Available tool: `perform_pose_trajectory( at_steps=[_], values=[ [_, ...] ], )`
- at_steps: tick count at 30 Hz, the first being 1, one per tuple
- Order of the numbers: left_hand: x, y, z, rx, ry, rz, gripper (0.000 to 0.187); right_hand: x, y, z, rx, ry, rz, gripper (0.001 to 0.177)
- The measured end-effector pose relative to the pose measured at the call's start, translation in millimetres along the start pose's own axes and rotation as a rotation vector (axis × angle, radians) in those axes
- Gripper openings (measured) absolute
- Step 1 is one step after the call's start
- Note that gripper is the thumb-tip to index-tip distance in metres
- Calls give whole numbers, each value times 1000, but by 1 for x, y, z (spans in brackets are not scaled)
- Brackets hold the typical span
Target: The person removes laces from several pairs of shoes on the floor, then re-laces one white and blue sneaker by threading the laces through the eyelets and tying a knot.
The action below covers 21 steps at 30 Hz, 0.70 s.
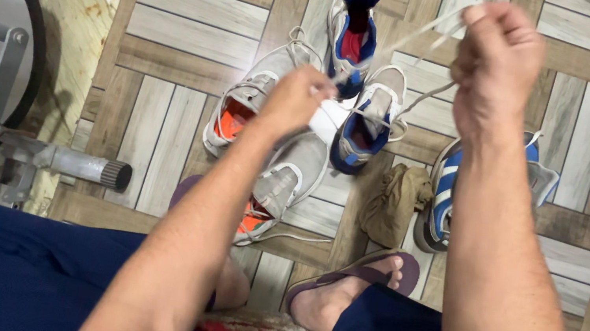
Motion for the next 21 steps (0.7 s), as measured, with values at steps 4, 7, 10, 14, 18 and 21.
perform_pose_trajectory(
  at_steps=[4, 7, 10, 14, 18, 21],
  values=[
    [-15, -52, -23, -221, 22, -338, 14, 14, -13, -9, -44, -133, -1, 18],
    [-28, -74, -66, -207, -54, 19, 19, 5, -17, -15, -96, -118, 90, 16],
    [-31, -72, -110, -162, 6, 614, 21, -13, -13, -28, -89, -156, 182, 11],
    [-21, -48, -168, -166, 19, 446, 21, -41, -10, -38, -5, -245, 248, 8],
    [-7, -16, -191, -190, -32, 66, 18, -71, -7, -45, -34, -163, 396, 4],
    [1, 3, -176, -199, 3, 144, 30, -90, -7, -48, -34, -82, 462, 5]
  ],
)
Point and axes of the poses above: each hand's wrist, its own z-axis away from the middle knuckle, its own y-axis out of the palm, x = y × z, the point moved 3 cm from there along -z, towards the middle knuckle, and after that the axes turned 5 degrees about -z, right-handed, at the moved point
